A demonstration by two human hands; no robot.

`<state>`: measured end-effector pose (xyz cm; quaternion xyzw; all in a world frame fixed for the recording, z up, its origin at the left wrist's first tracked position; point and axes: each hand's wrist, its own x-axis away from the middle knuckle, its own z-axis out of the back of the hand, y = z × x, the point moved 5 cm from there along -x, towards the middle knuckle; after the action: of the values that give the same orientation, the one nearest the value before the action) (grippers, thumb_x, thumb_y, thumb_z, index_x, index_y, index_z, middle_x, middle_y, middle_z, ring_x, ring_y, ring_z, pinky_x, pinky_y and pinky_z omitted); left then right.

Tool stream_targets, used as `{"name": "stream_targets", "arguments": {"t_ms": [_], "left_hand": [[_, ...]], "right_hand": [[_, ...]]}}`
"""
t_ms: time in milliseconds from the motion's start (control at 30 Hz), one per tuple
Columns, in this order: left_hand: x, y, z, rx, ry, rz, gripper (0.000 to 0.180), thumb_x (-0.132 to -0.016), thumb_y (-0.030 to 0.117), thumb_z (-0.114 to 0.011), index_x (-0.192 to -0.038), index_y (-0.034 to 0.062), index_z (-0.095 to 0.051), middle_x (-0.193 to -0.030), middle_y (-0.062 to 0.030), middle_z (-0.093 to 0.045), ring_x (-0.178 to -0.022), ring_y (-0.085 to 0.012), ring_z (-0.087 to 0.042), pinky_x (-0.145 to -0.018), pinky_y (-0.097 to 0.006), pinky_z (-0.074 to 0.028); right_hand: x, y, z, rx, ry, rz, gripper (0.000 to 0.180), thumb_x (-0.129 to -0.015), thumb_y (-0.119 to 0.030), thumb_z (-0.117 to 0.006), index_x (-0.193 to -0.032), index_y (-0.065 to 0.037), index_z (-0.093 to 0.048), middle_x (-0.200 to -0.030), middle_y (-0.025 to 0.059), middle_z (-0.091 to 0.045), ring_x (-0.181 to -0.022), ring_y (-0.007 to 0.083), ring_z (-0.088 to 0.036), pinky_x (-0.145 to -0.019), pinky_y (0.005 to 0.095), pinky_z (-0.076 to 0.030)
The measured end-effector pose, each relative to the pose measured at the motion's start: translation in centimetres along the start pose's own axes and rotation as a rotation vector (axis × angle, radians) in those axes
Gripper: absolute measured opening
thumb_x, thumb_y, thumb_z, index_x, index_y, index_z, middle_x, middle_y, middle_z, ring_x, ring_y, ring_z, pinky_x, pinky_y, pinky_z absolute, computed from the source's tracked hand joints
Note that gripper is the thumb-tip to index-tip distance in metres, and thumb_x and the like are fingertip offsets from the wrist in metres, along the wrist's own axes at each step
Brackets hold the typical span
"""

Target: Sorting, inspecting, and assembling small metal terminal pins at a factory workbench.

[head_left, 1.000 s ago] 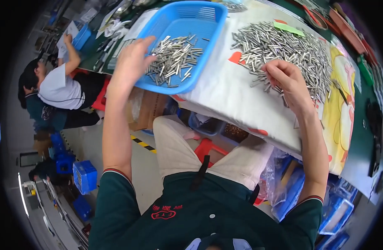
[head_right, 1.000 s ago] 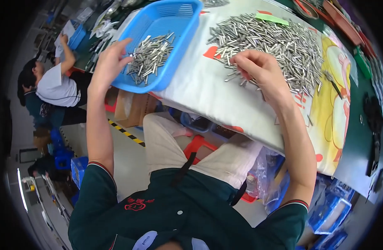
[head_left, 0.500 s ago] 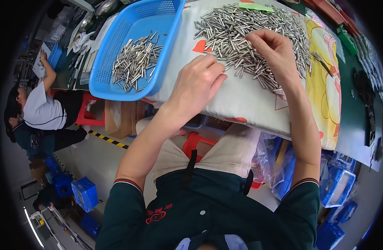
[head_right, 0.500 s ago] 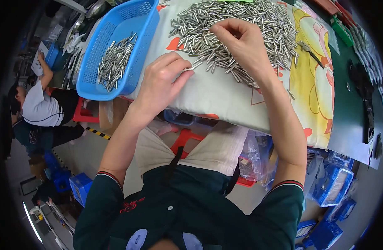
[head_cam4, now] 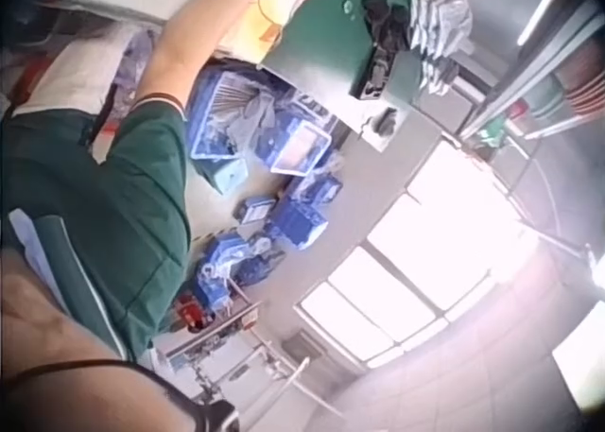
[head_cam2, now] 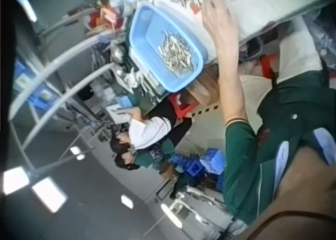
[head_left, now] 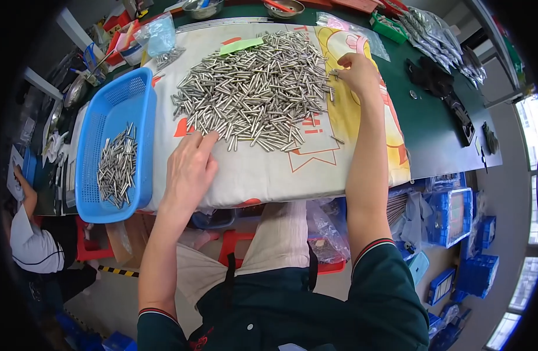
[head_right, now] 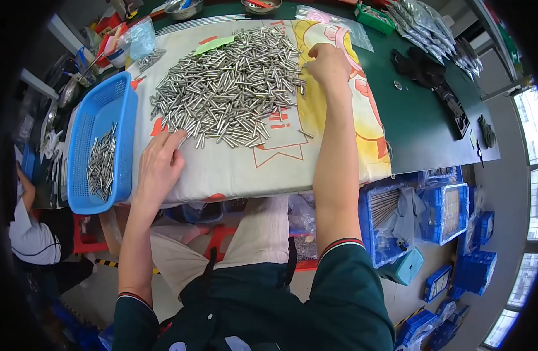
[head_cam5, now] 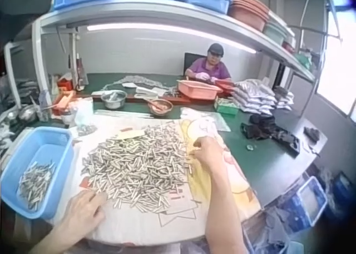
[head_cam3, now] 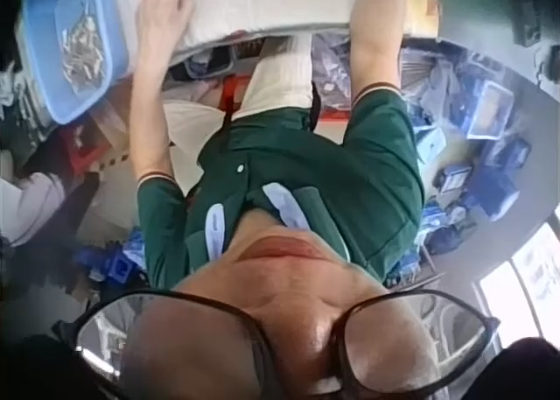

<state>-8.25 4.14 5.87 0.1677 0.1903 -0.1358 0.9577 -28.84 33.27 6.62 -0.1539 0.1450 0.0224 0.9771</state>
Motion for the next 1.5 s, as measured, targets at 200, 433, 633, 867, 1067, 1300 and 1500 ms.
{"name": "stream_targets", "arguments": {"t_ms": [200,433,633,867,1067,1300,1500], "left_hand": [[2.6,-2.9,0.5,0.293,0.055,0.275,0.017,-0.068,-0.01,-0.054,-0.082,-0.0008,-0.058,-0.077,-0.0115,-0.052,-0.072,-0.0279,-0.055,-0.061,-0.04,-0.044],[4.1,-2.6,0.5,0.139,0.157,0.087,0.014,-0.071,-0.006,-0.061,-0.083,0.0007,-0.059,-0.08,-0.0107,-0.053,-0.075,-0.0282,-0.054,-0.064,-0.039,-0.044],[4.8,-2.1,1.1,0.049,0.041,0.029,0.014,-0.073,-0.001,-0.064,-0.086,-0.0004,-0.062,-0.081,-0.0099,-0.054,-0.075,-0.027,-0.055,-0.065,-0.037,-0.045],[3.5,-3.0,0.1,-0.054,0.014,-0.015,0.015,-0.063,-0.003,-0.064,-0.076,0.0007,-0.057,-0.07,-0.0087,-0.053,-0.07,-0.0273,-0.056,-0.063,-0.039,-0.045],[3.0,-2.7,2.0,0.214,0.173,0.013,0.016,-0.063,-0.008,-0.061,-0.074,0.0004,-0.054,-0.072,-0.0088,-0.057,-0.064,-0.0233,-0.058,-0.057,-0.033,-0.047],[7.9,-3.8,1.8,0.145,0.289,0.179,0.017,-0.064,-0.009,-0.061,-0.078,0.0,-0.057,-0.075,-0.0092,-0.056,-0.065,-0.0203,-0.057,-0.058,-0.03,-0.047],[7.6,-3.6,1.1,0.179,0.259,0.247,0.011,-0.07,-0.003,-0.064,-0.08,0.0009,-0.063,-0.077,-0.0073,-0.057,-0.062,-0.0189,-0.053,-0.057,-0.029,-0.044]], "right_hand": [[-1.1,2.4,-3.7,0.099,-0.069,-0.195,0.027,-0.071,-0.021,-0.064,-0.096,-0.016,-0.071,-0.095,0.0076,-0.069,-0.091,0.0229,-0.064,-0.078,0.0349,-0.047],[-2.1,3.2,-1.7,0.165,0.123,-0.165,0.03,-0.077,-0.033,-0.064,-0.1,-0.015,-0.066,-0.095,0.0076,-0.068,-0.089,0.0267,-0.064,-0.077,0.0365,-0.047],[0.0,-2.4,2.8,-1.007,0.525,0.189,0.035,-0.088,-0.023,-0.059,-0.108,0.004,-0.05,-0.088,0.009,-0.062,-0.082,0.019,-0.063,-0.075,0.0304,-0.048],[6.7,-18.2,-3.0,-1.932,-0.675,0.103,0.026,-0.091,-0.025,-0.048,-0.105,-0.004,-0.047,-0.075,-0.0006,-0.036,-0.061,0.0082,-0.03,-0.053,0.0218,-0.025],[10.9,-23.8,-3.9,-2.001,-0.972,0.124,0.031,-0.091,-0.034,-0.049,-0.076,-0.007,-0.051,-0.061,-0.0009,-0.043,-0.052,0.0082,-0.034,-0.051,0.0229,-0.028],[13.3,-23.6,-5.2,-2.003,-0.967,0.064,0.042,-0.089,-0.042,-0.048,-0.062,-0.01,-0.044,-0.049,-0.0037,-0.03,-0.044,0.0071,-0.025,-0.044,0.0239,-0.02],[15.1,-24.9,-5.7,-2.0,-1.0,0.025,0.046,-0.095,-0.038,-0.037,-0.058,-0.01,-0.035,-0.047,-0.0043,-0.024,-0.042,0.0078,-0.019,-0.042,0.0252,-0.018]]}}
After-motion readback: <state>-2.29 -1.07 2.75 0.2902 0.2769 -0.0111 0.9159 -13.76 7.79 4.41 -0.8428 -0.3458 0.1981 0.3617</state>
